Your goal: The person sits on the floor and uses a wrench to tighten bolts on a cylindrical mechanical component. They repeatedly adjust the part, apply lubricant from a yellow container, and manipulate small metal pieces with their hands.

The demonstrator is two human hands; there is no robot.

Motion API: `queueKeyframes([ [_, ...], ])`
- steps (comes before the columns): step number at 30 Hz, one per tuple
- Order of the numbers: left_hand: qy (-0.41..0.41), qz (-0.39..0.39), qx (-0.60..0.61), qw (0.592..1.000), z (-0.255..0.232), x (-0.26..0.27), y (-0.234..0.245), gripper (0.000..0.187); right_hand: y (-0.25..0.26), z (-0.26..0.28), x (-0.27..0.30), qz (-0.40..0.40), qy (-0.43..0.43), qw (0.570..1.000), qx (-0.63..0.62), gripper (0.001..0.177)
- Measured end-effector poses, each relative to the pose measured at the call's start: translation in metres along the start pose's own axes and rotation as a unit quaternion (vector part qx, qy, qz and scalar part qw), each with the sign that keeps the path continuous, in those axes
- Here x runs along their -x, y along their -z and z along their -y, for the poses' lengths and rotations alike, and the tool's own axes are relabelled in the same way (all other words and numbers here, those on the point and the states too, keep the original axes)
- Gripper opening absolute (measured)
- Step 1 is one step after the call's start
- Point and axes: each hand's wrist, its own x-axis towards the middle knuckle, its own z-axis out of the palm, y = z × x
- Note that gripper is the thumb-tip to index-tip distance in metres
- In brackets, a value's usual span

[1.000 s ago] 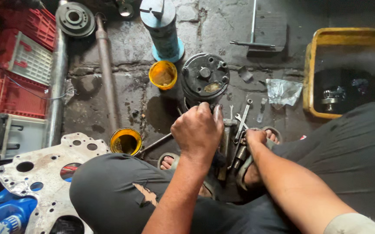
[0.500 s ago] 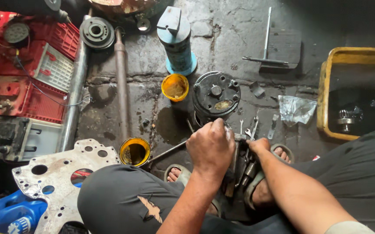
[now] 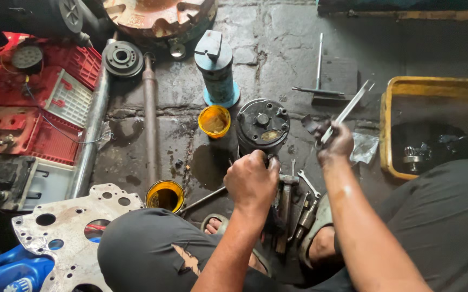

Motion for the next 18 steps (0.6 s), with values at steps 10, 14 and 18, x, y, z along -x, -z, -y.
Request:
queueKeyframes([
  [10, -0.025, -0.062, -0.022, 0.998, -0.001, 0.01, -0.02, 0.025, -0.168, 0.192, 0.116, 0.264, 0.083, 0.958, 0.08, 0.025],
  [14, -0.038, -0.1, -0.006, 0.994, -0.001, 0.012, -0.026, 0.023, -0.176, 0.22, 0.127, 0.292, 0.085, 0.923, 0.234, 0.023],
  [18, -0.029, -0.101, 0.003, 0.994, -0.004, 0.017, -0.029, 0.02, -0.153, 0.2, 0.104, 0.268, -0.037, 0.867, 0.418, 0.016],
])
